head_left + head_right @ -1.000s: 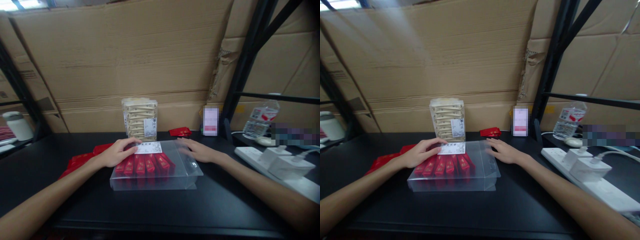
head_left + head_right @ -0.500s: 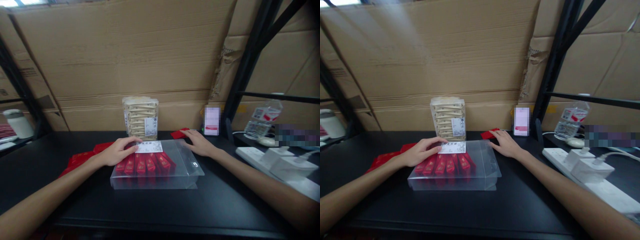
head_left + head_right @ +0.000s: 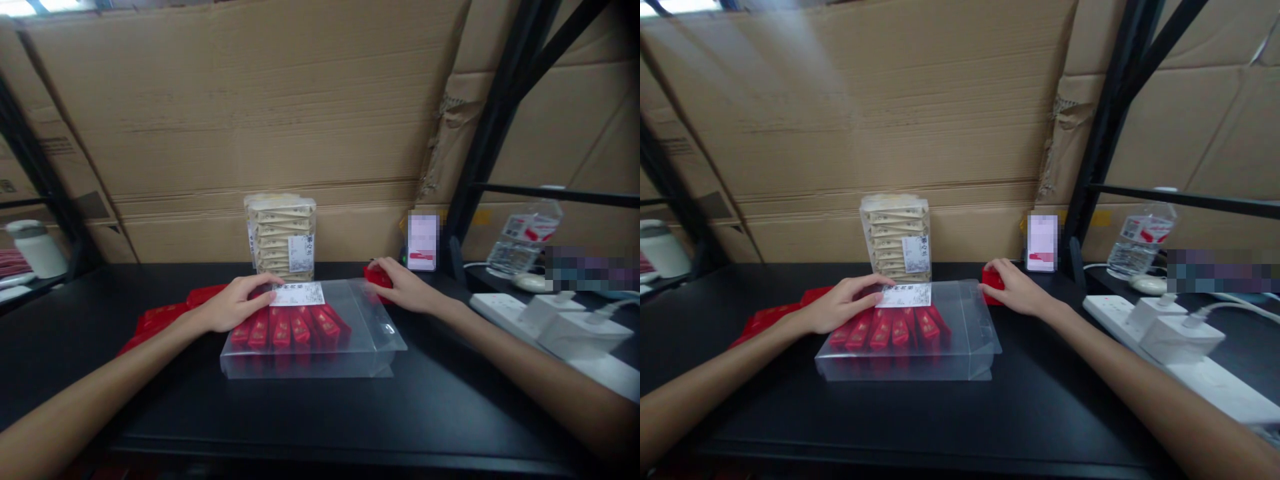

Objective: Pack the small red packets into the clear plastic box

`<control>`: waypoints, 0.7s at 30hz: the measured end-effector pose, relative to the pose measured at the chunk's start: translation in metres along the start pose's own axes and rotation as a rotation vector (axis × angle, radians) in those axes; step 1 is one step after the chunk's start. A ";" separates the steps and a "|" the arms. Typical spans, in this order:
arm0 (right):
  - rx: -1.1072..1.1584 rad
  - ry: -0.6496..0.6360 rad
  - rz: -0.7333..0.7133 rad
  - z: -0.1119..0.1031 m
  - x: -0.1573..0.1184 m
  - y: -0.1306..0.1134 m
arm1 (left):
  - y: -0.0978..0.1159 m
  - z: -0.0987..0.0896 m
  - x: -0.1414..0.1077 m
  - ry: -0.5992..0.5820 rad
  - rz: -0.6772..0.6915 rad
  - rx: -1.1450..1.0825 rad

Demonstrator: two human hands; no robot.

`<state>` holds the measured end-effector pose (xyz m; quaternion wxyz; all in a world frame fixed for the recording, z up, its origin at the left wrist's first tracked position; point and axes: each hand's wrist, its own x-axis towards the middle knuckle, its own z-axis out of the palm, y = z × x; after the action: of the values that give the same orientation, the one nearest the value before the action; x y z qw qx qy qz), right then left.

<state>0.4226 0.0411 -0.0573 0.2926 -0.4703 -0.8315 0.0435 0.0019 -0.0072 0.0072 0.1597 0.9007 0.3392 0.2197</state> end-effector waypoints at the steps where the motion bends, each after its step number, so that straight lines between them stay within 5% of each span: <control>1: 0.003 0.006 -0.007 0.000 0.000 -0.001 | 0.000 0.000 0.000 0.002 -0.001 -0.002; 6: -0.016 -0.033 -0.047 0.001 -0.002 0.001 | -0.002 0.001 0.000 0.003 0.002 -0.007; 13: -0.178 -0.113 0.086 0.000 -0.005 0.000 | -0.002 0.001 0.001 0.000 0.008 -0.011; 21: -0.177 -0.054 0.066 -0.002 -0.006 -0.007 | -0.003 0.001 0.000 -0.004 -0.009 -0.015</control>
<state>0.4202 0.0323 -0.0560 0.2260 -0.5201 -0.8236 -0.0079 0.0005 -0.0053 0.0054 0.1679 0.8984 0.3411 0.2197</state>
